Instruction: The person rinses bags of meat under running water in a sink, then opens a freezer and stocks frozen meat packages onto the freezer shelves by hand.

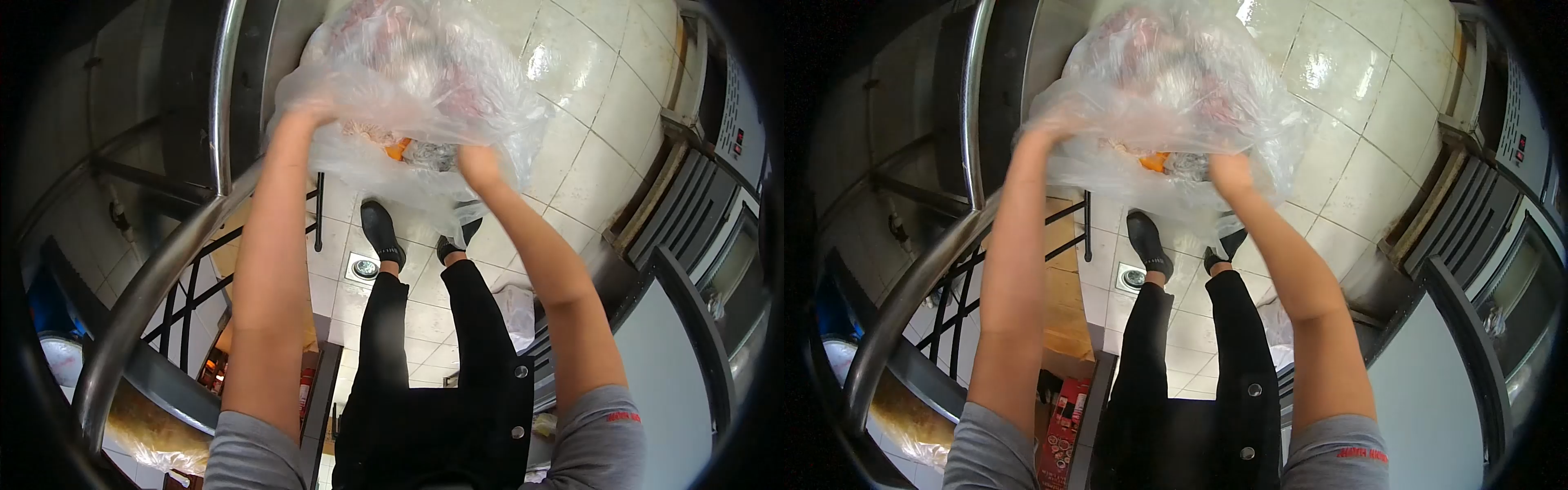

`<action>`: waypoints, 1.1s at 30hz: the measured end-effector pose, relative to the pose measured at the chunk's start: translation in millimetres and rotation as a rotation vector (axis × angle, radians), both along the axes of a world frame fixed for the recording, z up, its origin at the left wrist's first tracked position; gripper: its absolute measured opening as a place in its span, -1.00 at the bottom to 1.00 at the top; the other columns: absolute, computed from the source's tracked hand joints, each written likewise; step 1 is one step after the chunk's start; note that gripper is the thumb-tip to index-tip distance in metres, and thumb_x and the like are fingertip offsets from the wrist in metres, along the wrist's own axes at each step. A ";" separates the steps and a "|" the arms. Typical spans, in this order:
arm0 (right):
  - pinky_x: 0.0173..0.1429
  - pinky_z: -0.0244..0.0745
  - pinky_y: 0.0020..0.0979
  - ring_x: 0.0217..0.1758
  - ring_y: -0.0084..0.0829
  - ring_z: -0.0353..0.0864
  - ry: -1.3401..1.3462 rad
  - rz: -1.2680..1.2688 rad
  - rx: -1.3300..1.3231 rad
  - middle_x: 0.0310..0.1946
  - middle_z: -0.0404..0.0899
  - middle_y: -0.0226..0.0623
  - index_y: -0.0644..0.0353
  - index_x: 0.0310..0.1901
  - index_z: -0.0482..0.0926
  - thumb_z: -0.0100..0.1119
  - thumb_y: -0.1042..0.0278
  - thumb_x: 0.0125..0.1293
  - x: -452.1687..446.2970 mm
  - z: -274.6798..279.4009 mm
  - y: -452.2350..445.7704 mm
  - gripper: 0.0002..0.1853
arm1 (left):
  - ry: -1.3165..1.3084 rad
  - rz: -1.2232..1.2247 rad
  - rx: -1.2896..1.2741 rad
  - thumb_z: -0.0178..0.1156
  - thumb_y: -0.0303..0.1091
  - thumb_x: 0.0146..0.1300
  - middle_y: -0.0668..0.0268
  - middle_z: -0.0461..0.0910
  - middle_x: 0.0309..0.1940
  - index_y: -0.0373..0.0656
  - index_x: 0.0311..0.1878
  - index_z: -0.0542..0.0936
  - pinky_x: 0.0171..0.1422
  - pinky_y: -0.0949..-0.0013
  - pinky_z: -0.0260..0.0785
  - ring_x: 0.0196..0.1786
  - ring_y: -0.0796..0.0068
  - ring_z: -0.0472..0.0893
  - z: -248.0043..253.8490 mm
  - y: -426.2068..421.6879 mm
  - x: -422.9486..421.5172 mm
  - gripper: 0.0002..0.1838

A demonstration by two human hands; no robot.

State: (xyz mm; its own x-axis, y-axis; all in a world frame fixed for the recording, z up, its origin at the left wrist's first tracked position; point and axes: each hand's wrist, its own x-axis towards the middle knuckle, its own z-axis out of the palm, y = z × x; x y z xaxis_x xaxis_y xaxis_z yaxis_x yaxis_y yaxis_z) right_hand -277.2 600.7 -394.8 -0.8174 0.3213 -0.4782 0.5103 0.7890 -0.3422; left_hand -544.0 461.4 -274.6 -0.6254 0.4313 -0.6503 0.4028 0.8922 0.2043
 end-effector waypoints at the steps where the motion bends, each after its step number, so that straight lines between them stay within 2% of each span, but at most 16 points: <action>1: -0.20 0.45 -0.08 -0.34 -0.02 0.57 0.412 0.105 -0.004 -0.38 0.55 0.01 0.24 -0.07 0.45 -0.07 0.50 0.09 -17.5 5.1 -13.2 -0.68 | -0.070 -0.060 0.084 0.13 -0.24 0.12 0.23 0.38 0.15 -0.08 0.23 0.31 0.16 0.35 0.23 0.11 0.37 0.41 22.2 12.4 -3.8 -0.43; 2: -0.04 0.41 -0.15 -0.08 -0.05 0.50 -0.004 0.164 -0.290 -0.15 0.49 0.04 0.20 0.04 0.40 -0.05 0.52 0.04 -51.3 46.1 -26.1 -0.57 | -0.105 -0.093 0.121 0.14 -0.20 0.12 0.29 0.41 0.12 -0.10 0.21 0.33 0.13 0.38 0.25 0.07 0.42 0.43 25.2 14.8 -5.9 -0.44; 3: 0.07 0.34 -0.14 0.08 -0.08 0.38 0.189 0.273 -0.223 0.01 0.38 0.01 0.15 0.13 0.33 -0.05 0.50 0.05 -63.6 43.4 -45.6 -0.49 | -0.142 -0.126 0.158 0.15 -0.16 0.11 0.35 0.44 0.10 -0.12 0.20 0.34 0.09 0.41 0.28 0.04 0.48 0.46 28.1 17.2 -8.1 -0.43; 4: 0.19 0.26 -0.14 0.24 -0.12 0.25 0.382 0.379 -0.150 0.16 0.26 -0.01 0.09 0.22 0.26 -0.05 0.48 0.06 -73.9 35.7 -62.5 -0.42 | -0.284 0.052 0.327 0.18 -0.09 0.08 0.30 0.48 0.04 -0.11 0.19 0.34 0.10 0.34 0.28 0.04 0.37 0.47 21.0 18.4 -13.8 -0.40; 6: 0.25 0.15 -0.06 0.31 -0.13 0.14 0.389 0.344 0.019 0.24 0.14 -0.02 0.03 0.24 0.21 -0.07 0.40 0.11 -91.1 6.0 -105.1 -0.43 | -0.428 0.228 0.491 0.21 -0.01 0.06 0.25 0.53 -0.02 -0.10 0.18 0.34 0.12 0.28 0.29 0.04 0.25 0.48 15.0 20.7 -17.5 -0.36; 9: 0.29 -0.02 0.14 0.38 -0.15 0.01 0.350 0.301 0.272 0.32 0.01 0.00 -0.06 0.27 0.16 -0.11 0.28 0.19 -101.5 -5.5 -122.1 -0.45 | -0.426 0.673 0.759 -0.04 0.00 0.26 0.32 0.28 0.22 -0.16 0.26 0.26 0.33 0.14 -0.02 0.27 0.37 0.20 27.3 26.9 -19.6 -0.41; 11: 0.27 -0.08 0.25 0.39 -0.16 0.01 0.302 0.292 0.353 0.32 0.00 0.03 -0.09 0.27 0.16 -0.13 0.24 0.21 -102.7 -9.5 -125.1 -0.46 | -0.465 0.929 0.907 -0.02 -0.03 0.26 0.21 0.12 0.31 -0.23 0.29 0.21 0.40 -0.02 -0.27 0.39 0.31 -0.03 25.5 26.6 -26.1 -0.37; 14: 0.23 -0.06 0.29 0.36 -0.13 0.06 0.381 0.232 0.349 0.29 0.07 0.04 -0.18 0.23 0.22 -0.13 0.24 0.21 -111.6 -20.5 -119.2 -0.51 | -0.381 1.007 0.820 0.05 -0.09 0.20 0.15 0.12 0.31 -0.23 0.28 0.22 0.40 0.01 -0.24 0.38 0.28 -0.01 27.7 25.6 -28.1 -0.36; 16: 0.14 0.09 0.24 0.29 -0.12 0.15 0.404 0.220 0.259 0.24 0.14 -0.01 -0.18 0.21 0.24 -0.01 0.35 0.11 -116.6 -18.7 -110.5 -0.44 | -0.376 0.803 0.863 0.08 -0.11 0.18 0.19 0.33 0.19 -0.27 0.17 0.36 0.31 0.31 0.02 0.23 0.34 0.27 33.9 21.9 -22.4 -0.44; 20: 0.08 0.27 0.08 0.17 -0.09 0.29 0.353 0.288 0.100 0.12 0.28 -0.02 -0.12 0.09 0.37 0.01 0.41 0.08 -123.1 -1.8 -74.8 -0.53 | -0.264 0.581 0.732 0.04 -0.09 0.20 0.12 0.13 0.30 -0.22 0.28 0.20 0.38 0.03 -0.17 0.34 0.24 0.08 40.7 2.4 -25.3 -0.36; 23: -0.02 0.42 -0.11 0.04 -0.13 0.41 0.257 0.243 0.016 -0.01 0.42 -0.05 -0.11 0.02 0.41 0.02 0.41 0.07 -121.4 7.2 -55.1 -0.59 | -0.282 0.697 0.763 0.03 -0.11 0.21 0.10 0.19 0.26 -0.19 0.24 0.26 0.34 0.08 -0.08 0.30 0.21 0.14 46.8 1.4 -15.5 -0.42; 25: -0.08 0.43 -0.27 -0.09 -0.10 0.52 0.312 0.055 -0.076 -0.18 0.53 -0.06 -0.02 0.01 0.46 0.09 0.45 0.00 -113.2 15.5 -40.6 -0.56 | -0.663 1.076 0.947 0.05 -0.14 0.20 0.09 0.27 0.19 -0.16 0.17 0.34 0.31 0.06 0.02 0.27 0.20 0.20 42.0 0.5 -8.0 -0.49; 26: -0.08 0.43 -0.27 -0.09 -0.10 0.52 0.320 0.054 -0.065 -0.18 0.53 -0.06 -0.02 0.01 0.46 0.09 0.45 0.00 -105.3 22.2 -33.2 -0.56 | -0.663 1.065 0.959 0.05 -0.14 0.20 0.09 0.27 0.19 -0.16 0.17 0.34 0.31 0.06 0.02 0.27 0.20 0.20 45.6 2.1 1.6 -0.49; 28: -0.13 0.43 -0.20 -0.22 -0.08 0.56 0.399 -0.141 -0.164 -0.34 0.57 -0.03 0.05 -0.09 0.53 0.14 0.44 -0.05 -84.1 41.4 -20.3 -0.62 | -0.995 1.378 0.944 0.04 -0.15 0.22 0.10 0.36 0.09 -0.20 0.10 0.36 0.28 0.05 0.12 0.22 0.19 0.29 57.9 7.6 31.2 -0.55; 30: -0.18 0.44 -0.19 -0.31 -0.02 0.55 0.558 -0.278 -0.127 -0.43 0.57 -0.01 0.12 -0.20 0.58 0.14 0.43 -0.06 -60.3 69.9 -11.2 -0.71 | -1.205 1.340 1.081 0.02 -0.15 0.25 0.10 0.39 0.06 -0.26 0.12 0.31 0.27 0.03 0.16 0.18 0.21 0.34 37.4 -3.9 67.6 -0.53; 33: -0.19 0.43 -0.24 -0.28 -0.04 0.56 0.451 -0.535 -0.209 -0.41 0.56 0.00 0.21 -0.29 0.56 0.09 0.45 -0.02 -11.6 137.6 8.9 -0.79 | -1.021 1.388 0.993 0.01 -0.17 0.28 0.11 0.36 0.11 -0.27 0.22 0.24 0.30 0.15 0.12 0.20 0.26 0.32 59.3 -0.5 144.4 -0.48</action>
State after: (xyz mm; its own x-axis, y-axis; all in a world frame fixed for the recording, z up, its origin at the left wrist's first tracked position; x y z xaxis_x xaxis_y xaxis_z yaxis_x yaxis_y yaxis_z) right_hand -288.8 609.6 -257.2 -0.7062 0.6705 -0.2273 0.5817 0.3664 -0.7262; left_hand -399.7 460.9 -215.3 -0.4092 0.4357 -0.8017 -0.9088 -0.1159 0.4008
